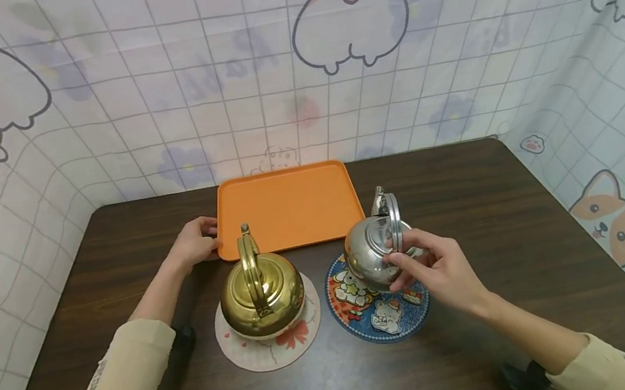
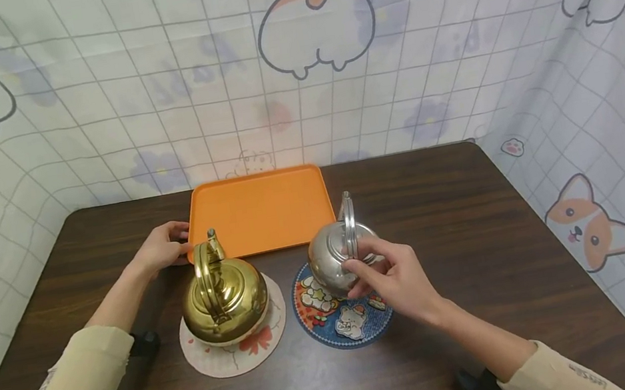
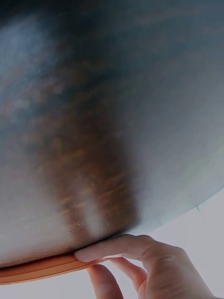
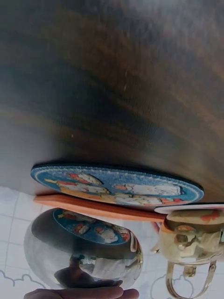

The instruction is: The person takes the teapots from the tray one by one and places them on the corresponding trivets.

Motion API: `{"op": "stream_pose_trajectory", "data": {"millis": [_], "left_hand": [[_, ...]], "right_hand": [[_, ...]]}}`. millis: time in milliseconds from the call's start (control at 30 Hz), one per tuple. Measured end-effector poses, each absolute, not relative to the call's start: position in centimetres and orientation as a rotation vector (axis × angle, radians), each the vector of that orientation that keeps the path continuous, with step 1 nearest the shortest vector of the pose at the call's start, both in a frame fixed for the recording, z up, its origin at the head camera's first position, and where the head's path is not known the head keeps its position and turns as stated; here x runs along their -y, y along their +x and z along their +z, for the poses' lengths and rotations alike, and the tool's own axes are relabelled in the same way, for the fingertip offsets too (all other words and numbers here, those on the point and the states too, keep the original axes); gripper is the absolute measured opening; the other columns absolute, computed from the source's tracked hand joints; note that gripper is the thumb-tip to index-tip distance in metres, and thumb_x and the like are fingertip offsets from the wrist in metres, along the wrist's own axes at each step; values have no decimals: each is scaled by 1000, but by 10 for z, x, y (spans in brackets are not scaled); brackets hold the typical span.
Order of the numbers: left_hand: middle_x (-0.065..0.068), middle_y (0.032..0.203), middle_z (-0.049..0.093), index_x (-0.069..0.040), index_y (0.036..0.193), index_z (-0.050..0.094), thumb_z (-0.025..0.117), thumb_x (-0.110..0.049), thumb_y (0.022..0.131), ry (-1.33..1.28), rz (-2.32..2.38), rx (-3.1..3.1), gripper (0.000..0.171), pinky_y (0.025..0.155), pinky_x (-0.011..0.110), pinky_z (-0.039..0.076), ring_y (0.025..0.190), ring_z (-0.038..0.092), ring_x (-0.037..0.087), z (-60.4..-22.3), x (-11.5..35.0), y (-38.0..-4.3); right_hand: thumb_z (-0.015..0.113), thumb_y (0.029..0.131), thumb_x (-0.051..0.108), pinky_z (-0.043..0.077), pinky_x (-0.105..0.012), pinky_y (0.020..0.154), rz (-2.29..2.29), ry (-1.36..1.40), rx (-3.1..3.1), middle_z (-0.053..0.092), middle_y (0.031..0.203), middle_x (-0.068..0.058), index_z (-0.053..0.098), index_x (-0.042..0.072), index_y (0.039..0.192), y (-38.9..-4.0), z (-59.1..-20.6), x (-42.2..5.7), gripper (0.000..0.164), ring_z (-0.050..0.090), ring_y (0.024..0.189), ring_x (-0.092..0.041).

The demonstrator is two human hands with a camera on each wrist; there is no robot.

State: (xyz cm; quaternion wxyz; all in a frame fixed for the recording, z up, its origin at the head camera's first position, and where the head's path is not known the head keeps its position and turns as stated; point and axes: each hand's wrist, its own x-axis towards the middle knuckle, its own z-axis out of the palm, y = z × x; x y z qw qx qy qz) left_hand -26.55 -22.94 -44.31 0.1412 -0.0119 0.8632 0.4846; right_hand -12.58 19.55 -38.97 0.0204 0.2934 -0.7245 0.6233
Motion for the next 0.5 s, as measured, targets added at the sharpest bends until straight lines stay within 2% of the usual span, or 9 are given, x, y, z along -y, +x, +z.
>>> {"op": "stream_pose_trajectory", "data": {"millis": [100,333,500], "left_hand": [[28,129,42,9,143,30,52,5,92,-35,1395,-2497,56,77,37,57,104,57,37,-443,230,-265],[28,130,42,9,144,30,52,5,92,-43,1375,-2505,57,78,37,57,105,56,37,-442,229,-265],[28,130,42,9,144,29,52,5,92,-41,1367,-2505,57,78,37,57,105,56,37,-441,228,-264]], "right_hand": [[55,91,-13,57,-42,56,1942,914,2243,64,94,-27,58,-9,112,-123,-391,-196,21,66,58,-31],[56,92,-9,58,-39,57,1955,922,2246,67,96,-21,60,-1,114,-122,-410,-201,24,68,59,-26],[56,92,-9,58,-38,56,1946,918,2261,67,93,-20,60,-2,113,-119,-413,-200,22,68,59,-25]]}}
